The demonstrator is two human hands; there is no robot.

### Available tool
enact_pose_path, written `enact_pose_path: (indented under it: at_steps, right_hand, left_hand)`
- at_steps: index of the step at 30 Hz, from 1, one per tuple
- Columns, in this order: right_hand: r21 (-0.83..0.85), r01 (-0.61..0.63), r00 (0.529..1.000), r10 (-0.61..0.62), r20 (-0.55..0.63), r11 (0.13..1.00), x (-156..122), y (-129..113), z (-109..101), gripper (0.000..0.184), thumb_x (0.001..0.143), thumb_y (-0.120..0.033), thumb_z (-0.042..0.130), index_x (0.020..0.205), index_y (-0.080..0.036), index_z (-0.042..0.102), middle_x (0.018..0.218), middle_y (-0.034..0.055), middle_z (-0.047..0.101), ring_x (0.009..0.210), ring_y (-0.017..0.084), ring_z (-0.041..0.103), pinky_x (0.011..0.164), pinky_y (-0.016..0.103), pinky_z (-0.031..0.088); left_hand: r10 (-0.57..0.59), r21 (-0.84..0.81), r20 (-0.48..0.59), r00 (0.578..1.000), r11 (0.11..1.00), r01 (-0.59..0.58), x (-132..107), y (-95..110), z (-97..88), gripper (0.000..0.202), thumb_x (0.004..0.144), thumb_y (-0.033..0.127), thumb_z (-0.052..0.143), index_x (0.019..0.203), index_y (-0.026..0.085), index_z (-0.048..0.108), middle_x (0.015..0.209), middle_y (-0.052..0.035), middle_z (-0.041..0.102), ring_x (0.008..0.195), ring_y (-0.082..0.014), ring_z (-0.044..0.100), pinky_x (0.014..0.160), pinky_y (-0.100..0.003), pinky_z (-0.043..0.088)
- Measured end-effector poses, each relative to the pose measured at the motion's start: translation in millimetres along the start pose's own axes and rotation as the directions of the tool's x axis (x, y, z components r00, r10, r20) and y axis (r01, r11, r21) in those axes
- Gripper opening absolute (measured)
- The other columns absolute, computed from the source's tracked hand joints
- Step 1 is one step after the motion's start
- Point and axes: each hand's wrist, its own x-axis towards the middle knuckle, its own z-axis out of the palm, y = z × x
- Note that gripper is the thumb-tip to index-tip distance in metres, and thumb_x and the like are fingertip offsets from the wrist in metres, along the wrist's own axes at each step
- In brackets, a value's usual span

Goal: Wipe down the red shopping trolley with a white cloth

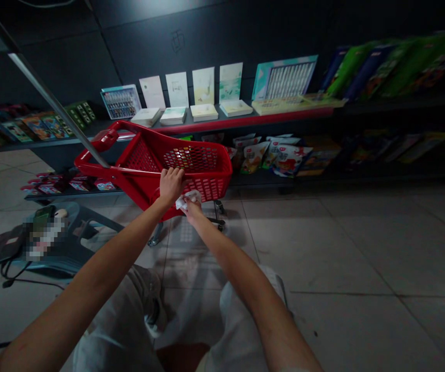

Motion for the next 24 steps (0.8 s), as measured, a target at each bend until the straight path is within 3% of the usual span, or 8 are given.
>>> enact_pose_path:
  at_steps: [5, 10, 12, 15, 17, 18, 21, 24]
  right_hand:
    - [0.013, 0.012, 0.966, -0.009, -0.26, 1.0, 1.5, -21.6, -8.2, 0.037, 0.069, -0.015, 0.075, 0.098, -0.025, 0.053, 0.086, -0.0047, 0.071, 0.077, 0.013, 0.07, 0.065, 0.025, 0.06]
    - [-0.073, 0.21, 0.861, -0.22, -0.459, 0.975, 19.5, -64.4, -41.1, 0.035, 0.072, -0.022, 0.072, 0.102, -0.023, 0.056, 0.098, 0.0003, 0.072, 0.085, 0.014, 0.073, 0.066, 0.022, 0.06]
    - [-0.116, 0.266, 0.799, -0.286, -0.529, 0.957, 29.3, -88.4, -56.9, 0.032, 0.076, -0.025, 0.067, 0.104, -0.023, 0.054, 0.109, 0.0034, 0.072, 0.092, 0.015, 0.073, 0.07, 0.022, 0.06]
    - [-0.248, 0.373, 0.639, -0.442, -0.63, 0.894, 40.5, -125.5, -76.5, 0.035, 0.078, -0.027, 0.063, 0.11, -0.023, 0.051, 0.122, 0.0086, 0.068, 0.103, 0.018, 0.072, 0.081, 0.027, 0.062]
    - [-0.363, 0.431, 0.555, -0.56, -0.615, 0.826, 43.6, -142.1, -84.6, 0.039, 0.079, -0.028, 0.061, 0.116, -0.022, 0.049, 0.128, 0.0105, 0.066, 0.111, 0.019, 0.07, 0.091, 0.03, 0.06]
    - [-0.418, 0.452, 0.54, -0.615, -0.575, 0.788, 43.7, -145.5, -86.9, 0.041, 0.079, -0.028, 0.061, 0.117, -0.022, 0.049, 0.13, 0.0106, 0.065, 0.113, 0.019, 0.069, 0.095, 0.031, 0.058]
    - [-0.532, 0.444, 0.586, -0.683, -0.435, 0.721, 37.2, -133.2, -87.8, 0.039, 0.075, -0.026, 0.062, 0.113, -0.022, 0.051, 0.127, 0.0096, 0.065, 0.115, 0.019, 0.067, 0.101, 0.033, 0.055]
    - [-0.509, 0.351, 0.725, -0.572, -0.384, 0.786, 24.9, -100.2, -81.8, 0.035, 0.072, -0.024, 0.063, 0.104, -0.023, 0.049, 0.12, 0.0084, 0.067, 0.116, 0.02, 0.066, 0.099, 0.032, 0.054]
  left_hand:
    - [0.003, -0.012, 0.019, 1.0, 1.0, -0.003, 0.9, -0.3, -0.1, 0.02, 0.099, 0.036, 0.061, 0.111, 0.021, 0.064, 0.115, -0.0133, 0.07, 0.112, -0.0319, 0.056, 0.1, -0.046, 0.037]
    - [-0.007, -0.026, 0.002, 1.0, 1.0, 0.007, 3.7, 3.7, 2.3, 0.021, 0.1, 0.037, 0.058, 0.113, 0.021, 0.064, 0.117, -0.0137, 0.07, 0.114, -0.032, 0.055, 0.102, -0.047, 0.035]
    - [-0.009, -0.031, -0.003, 1.0, 0.999, 0.009, 5.7, 5.0, 4.6, 0.022, 0.1, 0.038, 0.059, 0.113, 0.021, 0.064, 0.117, -0.0137, 0.07, 0.114, -0.032, 0.056, 0.101, -0.047, 0.036]
    - [-0.01, -0.027, -0.002, 1.0, 1.0, 0.01, 8.4, 5.6, 7.7, 0.023, 0.099, 0.039, 0.061, 0.111, 0.02, 0.064, 0.115, -0.0137, 0.07, 0.112, -0.0323, 0.056, 0.1, -0.047, 0.037]
    - [-0.007, -0.014, -0.008, 1.0, 1.0, 0.007, 9.2, 5.0, 8.8, 0.024, 0.098, 0.041, 0.062, 0.11, 0.02, 0.064, 0.113, -0.0135, 0.07, 0.111, -0.0321, 0.057, 0.099, -0.046, 0.037]
    - [-0.006, -0.007, -0.012, 1.0, 1.0, 0.006, 9.1, 4.6, 8.8, 0.024, 0.099, 0.041, 0.062, 0.11, 0.02, 0.064, 0.113, -0.0133, 0.07, 0.111, -0.032, 0.057, 0.099, -0.046, 0.037]
    - [-0.006, 0.0, -0.02, 1.0, 1.0, 0.006, 7.6, 3.4, 7.8, 0.024, 0.099, 0.041, 0.061, 0.11, 0.021, 0.064, 0.114, -0.0134, 0.07, 0.11, -0.0317, 0.057, 0.099, -0.046, 0.037]
    - [-0.018, -0.001, -0.01, 1.0, 1.0, 0.018, 5.9, 2.7, 6.2, 0.022, 0.099, 0.04, 0.061, 0.11, 0.021, 0.063, 0.115, -0.0133, 0.071, 0.11, -0.0314, 0.057, 0.098, -0.046, 0.037]
